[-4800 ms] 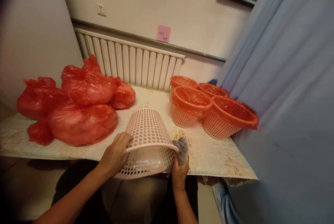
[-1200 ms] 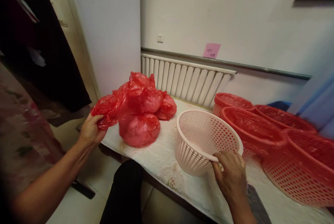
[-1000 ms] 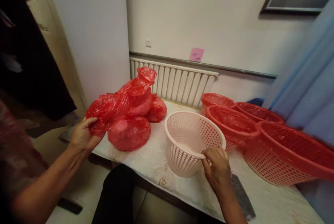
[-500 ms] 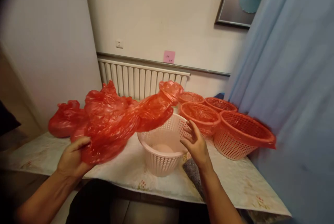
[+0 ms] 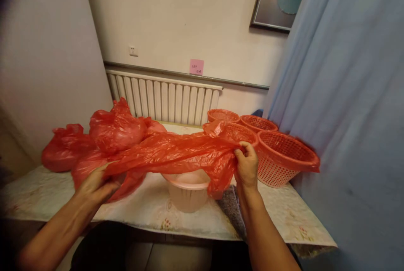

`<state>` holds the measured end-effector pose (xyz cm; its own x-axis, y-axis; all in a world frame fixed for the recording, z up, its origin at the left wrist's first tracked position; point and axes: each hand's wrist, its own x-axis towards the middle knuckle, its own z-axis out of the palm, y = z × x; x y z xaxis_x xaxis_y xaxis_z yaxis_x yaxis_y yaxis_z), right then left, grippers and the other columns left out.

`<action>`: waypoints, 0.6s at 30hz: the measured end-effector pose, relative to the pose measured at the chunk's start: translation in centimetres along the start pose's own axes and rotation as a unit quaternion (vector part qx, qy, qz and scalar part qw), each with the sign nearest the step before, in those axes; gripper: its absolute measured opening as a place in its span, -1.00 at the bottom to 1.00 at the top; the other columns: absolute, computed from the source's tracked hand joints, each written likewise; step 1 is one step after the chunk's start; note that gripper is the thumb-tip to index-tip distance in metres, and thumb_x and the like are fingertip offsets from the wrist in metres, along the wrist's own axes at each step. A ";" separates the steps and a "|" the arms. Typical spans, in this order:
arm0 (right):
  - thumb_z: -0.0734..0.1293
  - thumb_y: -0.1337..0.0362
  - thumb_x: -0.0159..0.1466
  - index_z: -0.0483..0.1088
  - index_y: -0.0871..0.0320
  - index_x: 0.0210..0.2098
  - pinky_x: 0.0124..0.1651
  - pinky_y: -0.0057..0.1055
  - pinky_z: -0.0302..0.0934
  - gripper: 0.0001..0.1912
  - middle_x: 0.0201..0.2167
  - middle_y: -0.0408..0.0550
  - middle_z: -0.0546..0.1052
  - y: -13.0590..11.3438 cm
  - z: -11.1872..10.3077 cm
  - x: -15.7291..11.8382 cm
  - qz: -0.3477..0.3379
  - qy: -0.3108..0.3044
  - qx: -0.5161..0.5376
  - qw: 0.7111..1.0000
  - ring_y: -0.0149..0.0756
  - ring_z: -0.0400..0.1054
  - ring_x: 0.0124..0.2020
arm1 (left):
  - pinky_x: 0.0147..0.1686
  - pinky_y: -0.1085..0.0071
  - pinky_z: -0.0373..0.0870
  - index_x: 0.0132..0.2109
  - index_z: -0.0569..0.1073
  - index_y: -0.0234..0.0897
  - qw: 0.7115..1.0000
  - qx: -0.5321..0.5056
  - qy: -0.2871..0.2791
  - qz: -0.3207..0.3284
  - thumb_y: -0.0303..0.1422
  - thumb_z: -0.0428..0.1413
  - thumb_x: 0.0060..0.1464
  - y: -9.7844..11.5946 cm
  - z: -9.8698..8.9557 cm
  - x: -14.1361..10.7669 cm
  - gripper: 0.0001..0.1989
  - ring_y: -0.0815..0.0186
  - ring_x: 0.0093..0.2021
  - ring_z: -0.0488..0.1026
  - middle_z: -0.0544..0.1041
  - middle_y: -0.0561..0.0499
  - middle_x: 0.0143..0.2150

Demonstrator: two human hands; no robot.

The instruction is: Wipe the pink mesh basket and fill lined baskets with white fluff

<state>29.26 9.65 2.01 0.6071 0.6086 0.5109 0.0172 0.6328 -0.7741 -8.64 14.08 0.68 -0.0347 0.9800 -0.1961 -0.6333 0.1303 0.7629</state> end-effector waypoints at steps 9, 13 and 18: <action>0.42 0.20 0.06 0.38 0.13 -0.27 -0.28 -0.48 0.20 -0.74 -0.35 -0.22 0.45 -0.2 -1.1 0.9 0.016 0.008 -0.040 0.999 -0.42 0.31 -0.38 | -0.10 0.25 0.54 0.16 0.40 -0.11 0.962 0.180 -0.183 0.094 -0.32 0.30 -0.14 -0.9 0.8 -0.9 -0.35 0.08 0.03 0.49 0.47 -0.10 0.15; 0.43 0.14 0.05 0.40 0.12 -0.28 -0.28 -0.46 0.20 -0.72 -0.36 -0.22 0.46 -0.6 -0.9 1.3 0.022 -0.019 -0.056 0.998 -0.41 0.32 -0.39 | -0.31 0.44 0.49 0.00 0.51 -0.16 0.903 0.361 -0.114 0.201 -0.39 0.35 -0.33 -1.5 0.8 -0.1 -0.39 0.20 -0.18 0.53 0.56 -0.03 -0.04; 0.44 0.14 0.01 0.45 0.15 -0.32 -0.23 -0.43 0.18 -0.71 -0.39 -0.20 0.46 -2.0 -1.2 2.7 -0.030 0.018 -0.109 0.993 -0.39 0.31 -0.37 | -0.66 0.54 0.19 -0.37 0.47 -0.30 0.912 0.350 -0.115 0.180 -0.14 0.18 -0.05 -1.3 1.5 1.0 -0.72 0.41 -0.62 0.27 0.41 0.10 -0.55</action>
<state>31.84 9.50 4.50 0.6282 0.5525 0.5479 0.2231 0.5467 -0.8071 -6.68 15.17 0.44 0.0708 0.9736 0.2169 0.0395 -0.2200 0.9747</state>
